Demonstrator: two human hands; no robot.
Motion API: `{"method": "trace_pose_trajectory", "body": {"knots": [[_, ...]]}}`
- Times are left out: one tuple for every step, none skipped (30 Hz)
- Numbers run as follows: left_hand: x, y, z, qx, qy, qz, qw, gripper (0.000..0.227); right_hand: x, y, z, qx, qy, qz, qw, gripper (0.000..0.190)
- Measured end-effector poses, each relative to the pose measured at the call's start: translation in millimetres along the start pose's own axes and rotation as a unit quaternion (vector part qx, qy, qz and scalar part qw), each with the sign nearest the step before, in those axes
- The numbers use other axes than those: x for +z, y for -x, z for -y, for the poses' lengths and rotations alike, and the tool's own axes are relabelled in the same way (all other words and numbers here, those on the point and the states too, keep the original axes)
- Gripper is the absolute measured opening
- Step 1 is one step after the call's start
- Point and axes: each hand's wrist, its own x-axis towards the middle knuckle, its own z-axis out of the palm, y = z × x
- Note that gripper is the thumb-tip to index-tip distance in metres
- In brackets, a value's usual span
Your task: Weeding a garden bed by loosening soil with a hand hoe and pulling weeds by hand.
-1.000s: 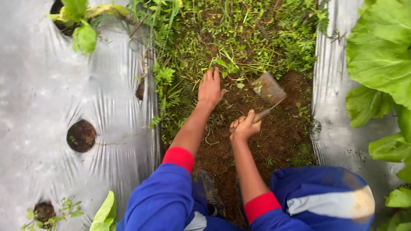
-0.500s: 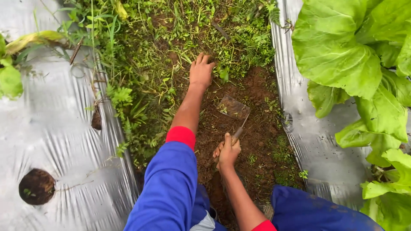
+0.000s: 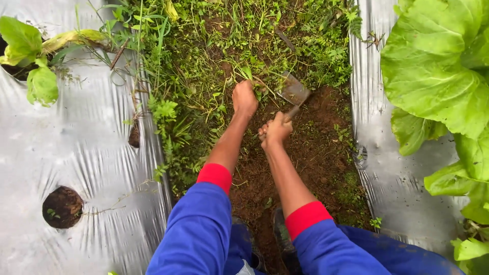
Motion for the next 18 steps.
{"method": "trace_pose_trajectory", "body": {"knots": [[-3.8,3.9,-4.8,0.002,0.0,-0.003,1.0,0.009,-1.3,-7.3,-0.2,-0.002,-0.002,0.002,1.0,0.015],[-7.6,8.1,-9.7,0.008,-0.007,-0.002,1.0,0.01,-2.6,-14.5,-0.4,-0.009,-0.036,-0.017,0.999,0.018],[-11.6,17.4,-12.2,0.01,-0.014,0.0,1.0,0.012,-6.7,-18.6,-2.8,-0.014,-0.068,-0.037,0.997,0.022],[-28.1,30.0,-31.4,0.01,-0.014,-0.002,1.0,0.012,-1.8,-13.5,-0.3,-0.014,-0.068,-0.036,0.997,0.022],[-48.5,38.9,-48.7,-0.011,0.004,0.016,1.0,0.015,8.3,-7.9,1.8,-0.018,-0.095,-0.046,0.994,0.021],[-68.6,48.2,-67.0,-0.031,0.023,0.033,0.999,0.018,18.3,-2.0,4.6,-0.022,-0.122,-0.057,0.991,0.02],[-67.8,43.5,-62.9,-0.025,0.021,0.028,0.999,0.018,18.1,-3.7,6.1,-0.024,-0.129,-0.053,0.99,0.02],[-66.6,38.4,-58.8,-0.009,0.025,0.019,0.999,0.016,17.9,-6.0,7.3,-0.01,-0.076,-0.021,0.997,0.016],[-60.7,42.4,-52.9,0.001,0.03,0.016,0.999,0.015,8.8,-6.4,5.4,0.007,-0.016,0.007,1.0,0.013],[-53.5,41.0,-46.0,0.001,0.031,0.017,0.999,0.015,7.8,-10.4,4.9,0.007,-0.016,0.006,1.0,0.013],[-46.6,38.5,-38.9,0.009,0.034,0.022,0.999,0.015,7.8,-15.1,4.5,-0.002,-0.056,-0.024,0.998,0.014],[-39.6,35.9,-31.7,0.016,0.038,0.026,0.999,0.016,7.9,-19.9,4.0,-0.011,-0.097,-0.055,0.994,0.015],[-47.5,39.2,-37.8,0.016,0.037,0.025,0.999,0.016,12.3,-14.6,5.9,-0.009,-0.097,-0.054,0.994,0.015],[-55.3,42.6,-43.8,0.014,0.049,0.022,0.998,0.018,16.7,-9.4,7.8,0.008,-0.075,-0.034,0.997,0.017],[-61.6,51.5,-49.3,0.01,0.062,0.023,0.998,0.02,16.3,-1.7,8.2,0.027,-0.051,-0.018,0.998,0.02],[-64.1,57.2,-48.4,0.007,0.061,0.026,0.998,0.02,9.1,2.0,9.4,0.029,-0.049,-0.021,0.998,0.02],[-67.5,52.7,-50.8,0.009,0.04,0.017,0.999,0.019,9.3,0.2,15.3,0.024,-0.03,-0.003,0.999,0.018],[-71.1,48.3,-53.3,0.01,0.019,0.008,1.0,0.018,9.6,-1.4,21.3,0.018,-0.011,0.014,1.0,0.016]]}}
